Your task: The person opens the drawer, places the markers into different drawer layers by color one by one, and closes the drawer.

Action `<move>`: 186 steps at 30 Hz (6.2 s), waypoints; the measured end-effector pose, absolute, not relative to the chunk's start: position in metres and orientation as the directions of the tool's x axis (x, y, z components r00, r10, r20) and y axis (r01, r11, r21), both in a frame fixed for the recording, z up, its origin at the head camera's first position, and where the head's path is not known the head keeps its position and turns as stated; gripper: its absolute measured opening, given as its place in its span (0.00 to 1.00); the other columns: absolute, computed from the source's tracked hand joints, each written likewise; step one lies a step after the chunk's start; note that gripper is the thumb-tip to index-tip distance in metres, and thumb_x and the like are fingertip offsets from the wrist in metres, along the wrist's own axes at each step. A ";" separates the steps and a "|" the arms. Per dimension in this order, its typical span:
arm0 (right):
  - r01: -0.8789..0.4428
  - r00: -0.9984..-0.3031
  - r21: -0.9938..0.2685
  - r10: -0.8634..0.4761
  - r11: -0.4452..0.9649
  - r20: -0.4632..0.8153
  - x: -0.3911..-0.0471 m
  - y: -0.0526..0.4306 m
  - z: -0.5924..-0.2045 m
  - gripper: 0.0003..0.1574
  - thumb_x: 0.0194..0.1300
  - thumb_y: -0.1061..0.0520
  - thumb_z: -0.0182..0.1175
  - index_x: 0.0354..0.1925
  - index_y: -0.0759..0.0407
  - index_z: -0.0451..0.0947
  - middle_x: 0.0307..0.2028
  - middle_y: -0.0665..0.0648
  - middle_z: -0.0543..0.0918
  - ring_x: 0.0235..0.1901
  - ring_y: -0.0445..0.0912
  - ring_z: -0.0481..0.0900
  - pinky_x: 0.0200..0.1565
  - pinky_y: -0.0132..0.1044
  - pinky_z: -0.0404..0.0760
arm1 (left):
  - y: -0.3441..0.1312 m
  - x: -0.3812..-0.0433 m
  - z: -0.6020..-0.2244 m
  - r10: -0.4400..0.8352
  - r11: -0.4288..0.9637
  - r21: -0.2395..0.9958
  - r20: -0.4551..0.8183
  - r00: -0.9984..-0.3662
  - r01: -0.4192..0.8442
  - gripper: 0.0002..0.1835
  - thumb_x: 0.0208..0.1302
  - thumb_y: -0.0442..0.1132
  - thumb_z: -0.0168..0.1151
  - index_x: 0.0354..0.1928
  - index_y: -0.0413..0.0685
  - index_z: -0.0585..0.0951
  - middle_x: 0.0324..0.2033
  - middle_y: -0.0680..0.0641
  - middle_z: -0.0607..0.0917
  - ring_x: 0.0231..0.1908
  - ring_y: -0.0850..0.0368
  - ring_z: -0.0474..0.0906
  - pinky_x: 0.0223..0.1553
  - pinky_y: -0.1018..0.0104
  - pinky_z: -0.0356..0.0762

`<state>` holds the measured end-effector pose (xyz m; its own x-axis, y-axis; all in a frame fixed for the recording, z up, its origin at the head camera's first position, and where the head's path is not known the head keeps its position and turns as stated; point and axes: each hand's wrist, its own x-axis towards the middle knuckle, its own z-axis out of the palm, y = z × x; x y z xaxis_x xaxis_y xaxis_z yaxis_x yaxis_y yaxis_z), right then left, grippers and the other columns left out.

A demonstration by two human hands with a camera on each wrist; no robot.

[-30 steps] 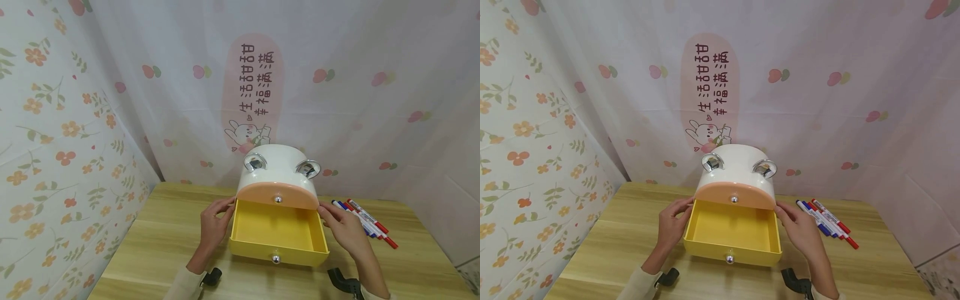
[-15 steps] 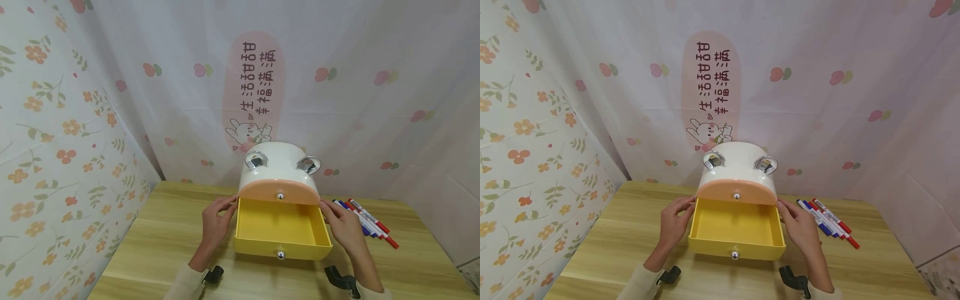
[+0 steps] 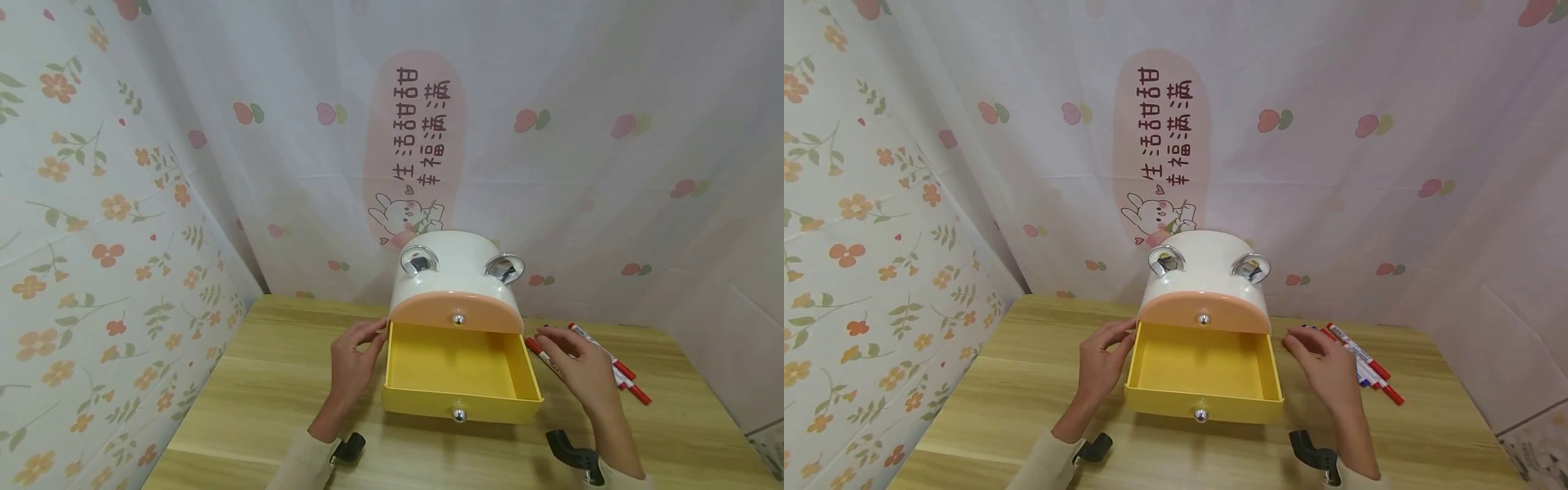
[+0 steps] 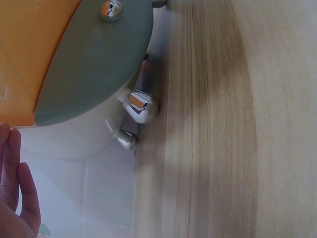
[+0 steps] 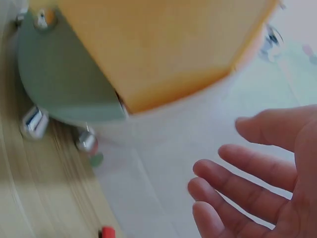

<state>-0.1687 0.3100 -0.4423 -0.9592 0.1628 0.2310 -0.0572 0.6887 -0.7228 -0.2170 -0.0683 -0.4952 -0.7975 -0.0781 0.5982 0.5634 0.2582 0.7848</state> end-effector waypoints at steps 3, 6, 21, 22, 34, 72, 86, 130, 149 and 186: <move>-0.023 -0.961 -0.723 0.184 0.690 0.206 -0.167 0.322 -0.444 0.28 0.66 0.35 0.59 0.55 0.50 0.81 0.51 0.54 0.81 0.42 0.31 0.73 0.34 0.28 0.78 | -0.068 -0.217 -0.495 -0.074 0.253 0.787 0.596 -0.800 0.563 0.15 0.63 0.35 0.68 0.50 0.56 0.87 0.41 0.56 0.86 0.37 0.59 0.85 0.39 0.56 0.84; 0.001 -0.964 -0.740 0.198 0.672 0.178 -0.166 0.332 -0.448 0.30 0.64 0.35 0.61 0.55 0.52 0.81 0.51 0.58 0.81 0.41 0.31 0.72 0.26 0.36 0.80 | -0.069 -0.216 -0.495 -0.072 0.247 0.790 0.593 -0.802 0.561 0.14 0.63 0.36 0.68 0.51 0.56 0.87 0.41 0.56 0.86 0.37 0.59 0.85 0.39 0.56 0.84; 0.108 -0.974 -0.614 0.207 0.782 0.093 -0.169 0.374 -0.492 0.29 0.60 0.42 0.69 0.49 0.63 0.81 0.36 0.56 0.85 0.26 0.46 0.78 0.25 0.35 0.76 | -0.068 -0.217 -0.496 -0.076 0.245 0.788 0.596 -0.800 0.564 0.14 0.63 0.38 0.68 0.51 0.56 0.87 0.41 0.56 0.86 0.37 0.58 0.85 0.39 0.60 0.84; 0.133 -0.975 -0.601 0.213 0.789 0.064 -0.169 0.375 -0.493 0.30 0.60 0.42 0.69 0.49 0.63 0.81 0.36 0.56 0.85 0.27 0.48 0.78 0.26 0.35 0.75 | -0.068 -0.217 -0.496 -0.075 0.244 0.789 0.595 -0.800 0.564 0.14 0.64 0.37 0.68 0.51 0.56 0.87 0.41 0.55 0.86 0.37 0.58 0.85 0.39 0.60 0.84; 0.240 -0.971 -0.490 0.211 0.838 -0.114 -0.175 0.386 -0.506 0.26 0.59 0.48 0.70 0.48 0.65 0.82 0.38 0.58 0.85 0.37 0.53 0.76 0.38 0.50 0.76 | -0.069 -0.216 -0.496 -0.067 0.251 0.779 0.606 -0.792 0.575 0.14 0.64 0.37 0.67 0.51 0.56 0.87 0.42 0.55 0.86 0.37 0.58 0.85 0.39 0.62 0.84; 0.246 -0.966 -0.505 0.250 0.827 -0.062 -0.176 0.388 -0.514 0.26 0.59 0.44 0.68 0.44 0.64 0.83 0.29 0.53 0.82 0.31 0.50 0.72 0.29 0.37 0.68 | -0.064 -0.214 -0.489 -0.082 0.257 0.723 0.678 -0.731 0.642 0.16 0.58 0.26 0.68 0.49 0.45 0.87 0.41 0.47 0.87 0.34 0.54 0.86 0.36 0.54 0.84; 0.207 -0.962 -0.561 0.270 0.802 0.031 -0.169 0.383 -0.499 0.31 0.62 0.39 0.65 0.47 0.64 0.82 0.35 0.58 0.85 0.36 0.52 0.75 0.32 0.38 0.71 | -0.064 -0.199 -0.467 -0.066 0.238 0.742 0.656 -0.752 0.626 0.14 0.59 0.24 0.67 0.48 0.36 0.86 0.40 0.40 0.87 0.34 0.46 0.86 0.36 0.53 0.84; -0.081 -0.914 -0.435 0.107 0.897 0.392 -0.115 0.332 -0.384 0.20 0.55 0.47 0.73 0.41 0.57 0.84 0.30 0.54 0.82 0.24 0.41 0.68 0.19 0.32 0.66 | -0.069 -0.217 -0.497 -0.061 0.265 0.759 0.629 -0.775 0.595 0.14 0.63 0.36 0.68 0.51 0.54 0.87 0.42 0.54 0.87 0.36 0.59 0.85 0.39 0.58 0.84; -0.262 -0.849 -0.408 -0.008 0.874 0.528 -0.093 0.299 -0.359 0.15 0.46 0.56 0.78 0.32 0.43 0.83 0.26 0.42 0.77 0.26 0.34 0.67 0.24 0.25 0.66 | -0.069 -0.217 -0.496 -0.058 0.255 0.756 0.634 -0.771 0.602 0.15 0.62 0.34 0.68 0.51 0.54 0.87 0.42 0.56 0.86 0.36 0.60 0.85 0.40 0.63 0.83; -0.356 -0.858 -0.397 -0.127 0.846 0.498 -0.127 0.197 -0.390 0.07 0.52 0.53 0.74 0.28 0.42 0.84 0.27 0.37 0.78 0.27 0.38 0.69 0.28 0.33 0.68 | -0.064 -0.197 -0.464 -0.067 0.243 0.743 0.654 -0.754 0.623 0.14 0.58 0.23 0.67 0.47 0.35 0.86 0.40 0.39 0.86 0.33 0.45 0.86 0.37 0.48 0.84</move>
<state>-0.1270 0.1974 -0.3904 -0.8578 -0.1275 0.4978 -0.3563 0.8457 -0.3973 -0.1972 -0.0638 -0.4637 -0.7538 -0.0671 0.6537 0.6230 0.2430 0.7435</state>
